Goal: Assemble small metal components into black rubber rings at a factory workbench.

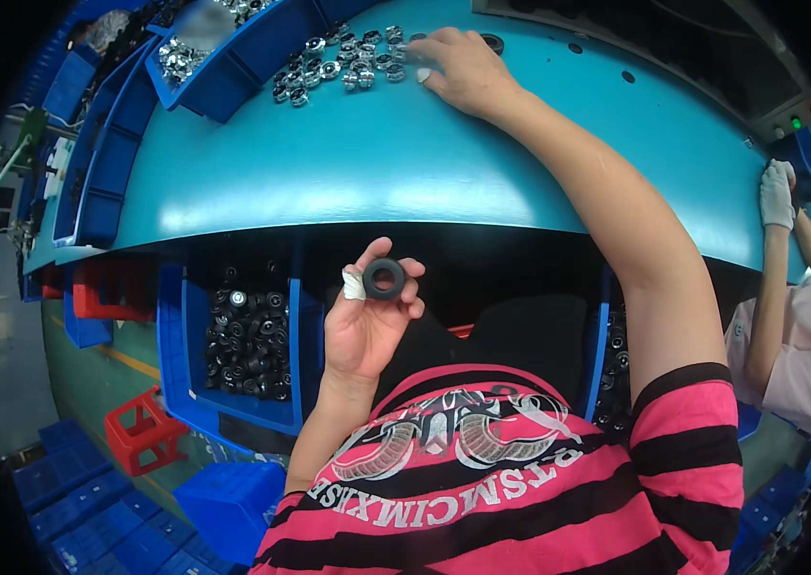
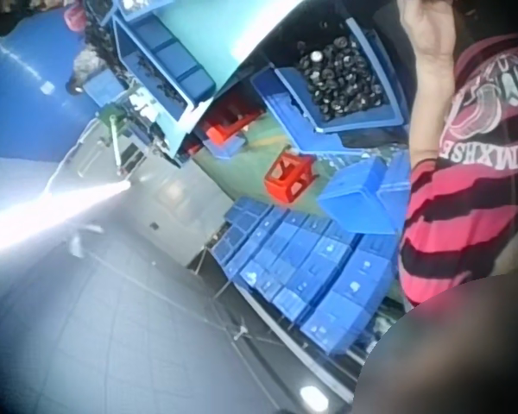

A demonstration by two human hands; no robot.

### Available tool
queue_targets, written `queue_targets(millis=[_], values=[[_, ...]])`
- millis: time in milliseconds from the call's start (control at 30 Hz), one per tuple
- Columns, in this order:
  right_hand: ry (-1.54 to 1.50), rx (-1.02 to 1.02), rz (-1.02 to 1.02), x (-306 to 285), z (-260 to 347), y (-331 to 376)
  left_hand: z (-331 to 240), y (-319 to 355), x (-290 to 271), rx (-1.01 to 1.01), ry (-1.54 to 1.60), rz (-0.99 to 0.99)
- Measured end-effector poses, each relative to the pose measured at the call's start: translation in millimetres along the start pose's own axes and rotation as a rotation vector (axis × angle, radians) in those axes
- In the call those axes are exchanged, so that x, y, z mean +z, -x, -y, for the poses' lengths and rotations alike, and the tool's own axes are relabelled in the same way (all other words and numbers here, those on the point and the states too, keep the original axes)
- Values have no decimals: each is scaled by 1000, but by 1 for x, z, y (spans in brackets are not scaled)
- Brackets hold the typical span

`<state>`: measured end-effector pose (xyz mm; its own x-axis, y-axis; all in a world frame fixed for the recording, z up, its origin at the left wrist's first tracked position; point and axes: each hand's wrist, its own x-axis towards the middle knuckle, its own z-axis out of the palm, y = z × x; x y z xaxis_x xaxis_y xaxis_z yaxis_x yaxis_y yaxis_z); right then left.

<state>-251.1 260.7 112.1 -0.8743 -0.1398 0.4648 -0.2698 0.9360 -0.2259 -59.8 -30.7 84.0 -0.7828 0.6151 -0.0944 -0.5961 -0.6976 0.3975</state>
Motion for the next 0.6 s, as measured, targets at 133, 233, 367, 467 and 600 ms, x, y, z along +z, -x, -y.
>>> queue_targets(millis=[133, 233, 367, 467, 600], values=[[-31, -24, -14, -3, -4, 9, 0, 1, 0, 2, -51, -8], [-81, -13, 0, -15, -5, 21, 0, 4, 0, 5, -64, -8], [-204, 67, 46, -38, 3, 42, 3, 9, -2, 33, -27, 20], [-319, 99, 43, -68, 35, 73, 6, 14, -3, 49, 7, -42], [-597, 77, -3, -96, 92, 128, 7, 21, -13, -15, 144, -227]])
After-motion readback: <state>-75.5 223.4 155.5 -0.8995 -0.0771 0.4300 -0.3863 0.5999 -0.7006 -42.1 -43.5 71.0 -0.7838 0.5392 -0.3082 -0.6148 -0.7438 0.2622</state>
